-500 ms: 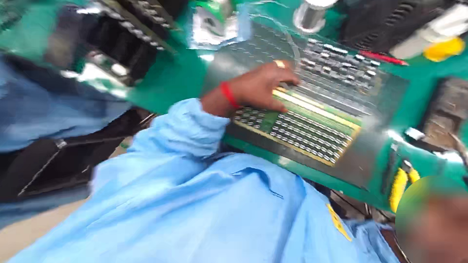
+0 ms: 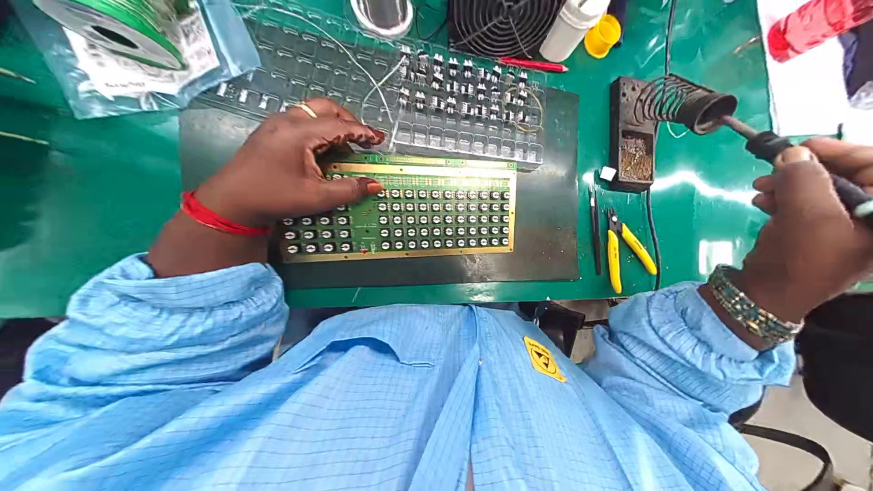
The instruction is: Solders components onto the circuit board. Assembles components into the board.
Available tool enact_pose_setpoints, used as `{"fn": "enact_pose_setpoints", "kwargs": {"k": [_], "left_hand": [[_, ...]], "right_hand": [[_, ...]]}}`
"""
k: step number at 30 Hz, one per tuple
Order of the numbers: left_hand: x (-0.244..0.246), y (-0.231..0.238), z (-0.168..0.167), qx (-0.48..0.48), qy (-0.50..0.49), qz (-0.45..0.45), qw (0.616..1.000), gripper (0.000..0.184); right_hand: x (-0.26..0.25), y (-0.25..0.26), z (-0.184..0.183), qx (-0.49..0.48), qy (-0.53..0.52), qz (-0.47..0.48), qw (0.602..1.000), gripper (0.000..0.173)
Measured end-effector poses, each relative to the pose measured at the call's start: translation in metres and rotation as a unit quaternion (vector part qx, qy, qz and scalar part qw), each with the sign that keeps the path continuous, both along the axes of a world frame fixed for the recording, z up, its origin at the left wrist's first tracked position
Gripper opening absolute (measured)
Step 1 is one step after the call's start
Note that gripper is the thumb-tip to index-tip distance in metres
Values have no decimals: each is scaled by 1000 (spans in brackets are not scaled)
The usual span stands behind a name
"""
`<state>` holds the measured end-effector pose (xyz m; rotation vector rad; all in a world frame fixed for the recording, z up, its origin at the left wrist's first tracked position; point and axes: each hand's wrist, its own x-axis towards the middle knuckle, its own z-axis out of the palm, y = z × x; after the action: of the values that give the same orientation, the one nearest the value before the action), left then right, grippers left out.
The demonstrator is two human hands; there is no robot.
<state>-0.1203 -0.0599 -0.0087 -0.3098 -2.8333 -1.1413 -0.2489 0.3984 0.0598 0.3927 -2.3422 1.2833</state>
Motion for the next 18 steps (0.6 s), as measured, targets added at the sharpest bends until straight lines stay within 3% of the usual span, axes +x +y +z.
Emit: {"fn": "enact_pose_setpoints", "kwargs": {"k": [3, 6, 7, 10, 13, 18], "left_hand": [[2, -1, -4, 15, 24, -4, 1000, 51], [-1, 1, -9, 24, 37, -16, 999, 48], [-1, 1, -9, 26, 37, -19, 999, 48], [-2, 2, -11, 37, 28, -25, 999, 46], [-3, 3, -12, 35, 33, -32, 998, 45], [0, 8, -9, 8, 44, -30, 999, 42]], "right_hand": [[-21, -6, -11, -10, -107, 15, 994, 19], [-18, -20, -34, -138, -186, -6, 973, 30], [-12, -26, -42, -182, -214, -13, 960, 27], [10, -42, -61, -219, -302, 37, 927, 29], [29, -61, -57, -139, -304, 123, 934, 26], [35, -89, -36, 107, -178, 189, 960, 26]]}}
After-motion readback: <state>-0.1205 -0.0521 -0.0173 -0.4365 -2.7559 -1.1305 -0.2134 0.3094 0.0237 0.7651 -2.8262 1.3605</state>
